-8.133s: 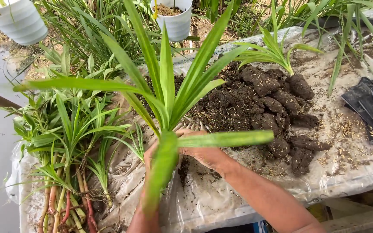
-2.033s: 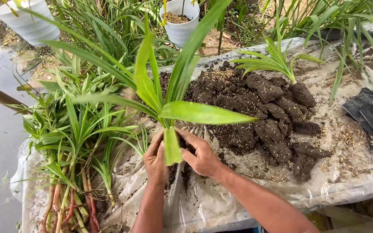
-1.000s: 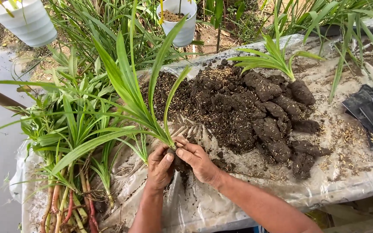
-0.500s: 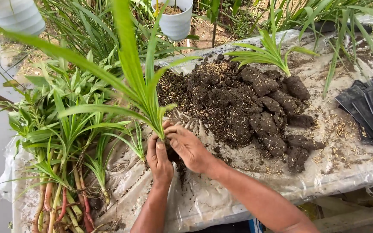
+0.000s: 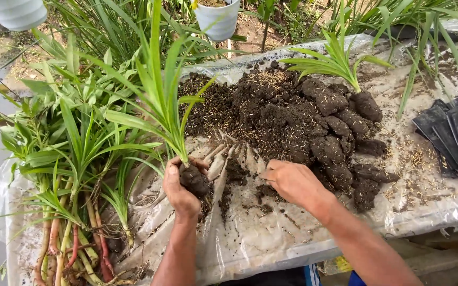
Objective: Preparing plant seedlings by molding moist soil around their root systems to create root balls.
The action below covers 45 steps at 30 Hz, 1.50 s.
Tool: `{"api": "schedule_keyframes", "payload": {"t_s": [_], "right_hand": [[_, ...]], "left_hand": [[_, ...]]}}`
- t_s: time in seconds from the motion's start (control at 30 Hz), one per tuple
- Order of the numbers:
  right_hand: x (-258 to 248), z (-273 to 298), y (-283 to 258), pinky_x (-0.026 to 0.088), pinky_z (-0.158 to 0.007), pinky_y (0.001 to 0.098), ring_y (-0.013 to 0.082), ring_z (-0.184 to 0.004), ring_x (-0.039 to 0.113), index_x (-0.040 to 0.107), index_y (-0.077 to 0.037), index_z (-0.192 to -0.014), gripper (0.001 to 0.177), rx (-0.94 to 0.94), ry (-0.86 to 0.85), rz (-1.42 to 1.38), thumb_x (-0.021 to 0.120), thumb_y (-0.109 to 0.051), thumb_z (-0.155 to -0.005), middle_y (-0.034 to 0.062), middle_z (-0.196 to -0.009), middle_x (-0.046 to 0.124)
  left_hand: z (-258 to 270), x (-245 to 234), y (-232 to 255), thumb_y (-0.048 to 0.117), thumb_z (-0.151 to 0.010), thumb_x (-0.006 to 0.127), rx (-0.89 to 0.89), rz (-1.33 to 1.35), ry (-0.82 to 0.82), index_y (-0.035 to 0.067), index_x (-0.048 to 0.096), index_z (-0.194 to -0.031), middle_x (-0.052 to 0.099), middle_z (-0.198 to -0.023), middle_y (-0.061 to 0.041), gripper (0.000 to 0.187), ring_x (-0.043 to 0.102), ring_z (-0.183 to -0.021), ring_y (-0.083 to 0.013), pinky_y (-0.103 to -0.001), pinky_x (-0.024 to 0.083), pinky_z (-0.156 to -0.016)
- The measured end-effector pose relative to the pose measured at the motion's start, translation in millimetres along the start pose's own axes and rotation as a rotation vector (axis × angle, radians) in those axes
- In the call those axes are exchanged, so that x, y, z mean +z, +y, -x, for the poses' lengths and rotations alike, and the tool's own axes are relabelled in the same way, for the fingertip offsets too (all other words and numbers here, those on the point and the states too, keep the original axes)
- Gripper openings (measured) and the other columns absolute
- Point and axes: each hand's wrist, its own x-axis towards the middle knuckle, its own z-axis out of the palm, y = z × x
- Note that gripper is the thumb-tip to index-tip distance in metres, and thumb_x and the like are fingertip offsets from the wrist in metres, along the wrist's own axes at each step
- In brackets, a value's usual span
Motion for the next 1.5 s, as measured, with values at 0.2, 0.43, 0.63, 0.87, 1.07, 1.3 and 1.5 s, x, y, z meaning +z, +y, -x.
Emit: {"api": "schedule_keyframes", "payload": {"t_s": [0.2, 0.43, 0.63, 0.87, 1.07, 1.3, 1.5], "right_hand": [[4.0, -1.8, -12.6, 0.072, -0.087, 0.0375, 0.0272, -0.1, 0.085, 0.084, -0.006, -0.114, 0.016, -0.109, 0.325, -0.411, 0.077, -0.008, -0.1, 0.0088, -0.107, 0.082], [7.2, -33.1, -76.9, 0.068, -0.097, 0.0418, 0.0282, -0.105, 0.08, 0.082, 0.002, -0.124, 0.03, -0.171, 0.261, -1.367, 0.076, 0.01, -0.096, 0.0215, -0.115, 0.083], [25.7, -59.1, -99.3, 0.065, -0.082, 0.0322, 0.0157, -0.096, 0.075, 0.085, 0.001, -0.109, 0.018, -0.288, 0.484, -1.388, 0.091, -0.002, -0.091, 0.0125, -0.101, 0.082], [28.3, -61.5, -97.0, 0.061, -0.086, 0.0303, 0.0161, -0.101, 0.071, 0.083, -0.003, -0.107, 0.032, -0.261, 0.501, -1.417, 0.1, -0.013, -0.083, 0.0086, -0.108, 0.078], [19.3, -54.5, -94.3, 0.052, -0.105, 0.0447, 0.0266, -0.118, 0.061, 0.08, -0.005, -0.129, 0.058, -0.18, 0.358, -1.456, 0.102, -0.021, -0.078, 0.0178, -0.131, 0.072], [27.0, -49.9, -93.7, 0.048, -0.112, 0.0486, 0.0287, -0.125, 0.063, 0.082, -0.006, -0.13, 0.051, -0.138, 0.217, -1.526, 0.098, -0.017, -0.083, 0.0188, -0.139, 0.075], [40.3, -52.9, -94.3, 0.053, -0.108, 0.0421, 0.0241, -0.119, 0.067, 0.086, -0.002, -0.118, 0.029, -0.242, 0.308, -1.587, 0.092, -0.011, -0.091, 0.0171, -0.129, 0.076]], "left_hand": [[5.8, 9.2, 4.0, 0.031, -0.116, 0.029, 0.107, -0.086, -0.06, 0.003, 0.065, -0.12, 0.076, -0.084, -0.021, 0.045, 0.08, -0.072, -0.0304, -0.044, 0.071, -0.061], [11.8, 3.3, -11.5, 0.041, -0.111, 0.037, 0.123, -0.087, -0.136, 0.0, 0.063, -0.121, 0.065, -0.083, -0.017, 0.05, 0.069, -0.074, -0.0231, -0.038, 0.062, -0.068], [7.3, -0.9, 1.0, 0.033, -0.109, 0.041, 0.244, -0.361, -0.159, 0.0, 0.067, -0.125, 0.059, -0.093, -0.015, 0.045, 0.06, -0.083, -0.0226, -0.04, 0.054, -0.078], [14.8, 7.2, 15.7, 0.033, -0.103, 0.06, 0.273, -0.356, -0.263, -0.006, 0.064, -0.142, 0.076, -0.112, -0.021, 0.055, 0.078, -0.096, -0.0269, -0.042, 0.062, -0.088], [16.0, 27.1, 40.2, 0.024, -0.114, 0.039, 0.261, -0.222, -0.361, -0.012, 0.024, -0.171, 0.074, -0.099, -0.022, 0.069, 0.07, -0.083, -0.0236, -0.039, 0.061, -0.074], [18.2, 23.7, 35.2, 0.026, -0.115, 0.039, 0.316, -0.236, -0.36, -0.014, 0.014, -0.173, 0.074, -0.112, -0.024, 0.075, 0.072, -0.091, -0.0218, -0.036, 0.062, -0.078], [18.4, 0.7, 14.5, 0.025, -0.111, 0.04, 0.319, -0.333, -0.343, -0.012, 0.019, -0.173, 0.076, -0.127, -0.027, 0.075, 0.079, -0.099, -0.0284, -0.037, 0.066, -0.081]]}}
